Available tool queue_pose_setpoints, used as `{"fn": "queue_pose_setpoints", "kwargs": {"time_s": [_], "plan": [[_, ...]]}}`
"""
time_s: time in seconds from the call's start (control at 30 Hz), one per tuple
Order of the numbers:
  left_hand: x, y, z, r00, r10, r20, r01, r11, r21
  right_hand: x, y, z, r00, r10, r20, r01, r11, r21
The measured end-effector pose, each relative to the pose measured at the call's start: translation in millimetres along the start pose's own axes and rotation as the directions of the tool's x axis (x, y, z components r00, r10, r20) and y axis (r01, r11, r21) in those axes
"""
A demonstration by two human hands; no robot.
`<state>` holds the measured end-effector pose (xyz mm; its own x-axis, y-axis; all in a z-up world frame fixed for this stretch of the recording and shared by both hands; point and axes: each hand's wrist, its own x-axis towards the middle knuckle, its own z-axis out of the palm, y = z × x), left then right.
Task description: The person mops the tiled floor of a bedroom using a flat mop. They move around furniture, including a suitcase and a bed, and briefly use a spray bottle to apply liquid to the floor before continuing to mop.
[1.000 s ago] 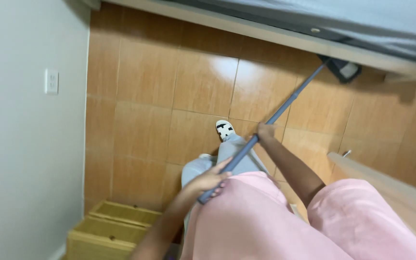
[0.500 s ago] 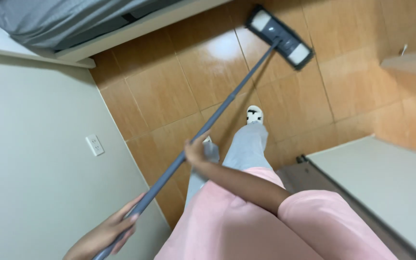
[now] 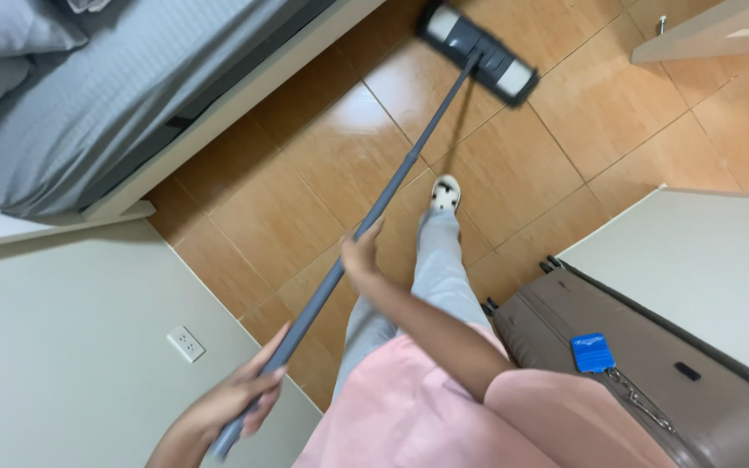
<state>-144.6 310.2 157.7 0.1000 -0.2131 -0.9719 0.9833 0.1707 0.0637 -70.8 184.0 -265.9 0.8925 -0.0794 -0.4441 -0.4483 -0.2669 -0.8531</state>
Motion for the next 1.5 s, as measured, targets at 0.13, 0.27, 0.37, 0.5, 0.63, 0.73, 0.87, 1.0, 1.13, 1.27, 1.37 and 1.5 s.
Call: {"fn": "queue_pose_setpoints", "kwargs": {"time_s": [0.13,0.27,0.37,0.5,0.63,0.73,0.87,1.0,1.13,1.27,1.37,1.5], "plan": [[75,110,55,0.986,0.153,0.065,-0.162,0.971,0.175,156,-103,-88,0.943,0.33,0.048,-0.333,0.919,0.211],[183,235,138,0.935,0.312,0.167,-0.34,0.923,0.179,366,-82,-171,0.96,0.272,-0.073,-0.25,0.942,0.226],[259,330,213,0.894,0.371,0.252,-0.422,0.886,0.191,504,-56,-243,0.965,0.16,-0.208,-0.133,0.981,0.141],[327,474,268,0.888,0.269,0.374,-0.326,0.941,0.096,504,-214,-315,0.94,0.329,-0.09,-0.276,0.888,0.369],[365,531,310,0.866,0.248,0.434,-0.323,0.941,0.106,519,-249,-341,0.961,0.256,-0.106,-0.16,0.825,0.542],[355,531,338,0.87,0.325,0.37,-0.418,0.885,0.205,519,-249,-368,0.958,0.25,-0.14,-0.131,0.817,0.561],[318,547,366,0.859,0.375,0.349,-0.487,0.807,0.333,526,-269,-418,0.945,0.326,-0.015,-0.3,0.884,0.359],[260,592,416,0.768,0.454,0.452,-0.622,0.695,0.359,556,-306,-442,0.944,0.326,-0.06,-0.263,0.847,0.462],[253,649,445,0.622,0.44,0.647,-0.745,0.588,0.315,557,-359,-466,0.946,0.162,-0.281,0.118,0.636,0.763],[220,682,482,0.503,0.436,0.746,-0.845,0.429,0.319,591,-342,-502,0.83,-0.23,-0.508,0.418,0.86,0.294],[217,703,512,0.407,0.419,0.812,-0.889,0.384,0.248,629,-316,-540,0.76,-0.382,-0.526,0.562,0.793,0.235],[235,724,550,0.237,0.338,0.911,-0.956,0.247,0.158,636,-380,-595,0.79,-0.149,-0.594,0.385,0.876,0.292]]}}
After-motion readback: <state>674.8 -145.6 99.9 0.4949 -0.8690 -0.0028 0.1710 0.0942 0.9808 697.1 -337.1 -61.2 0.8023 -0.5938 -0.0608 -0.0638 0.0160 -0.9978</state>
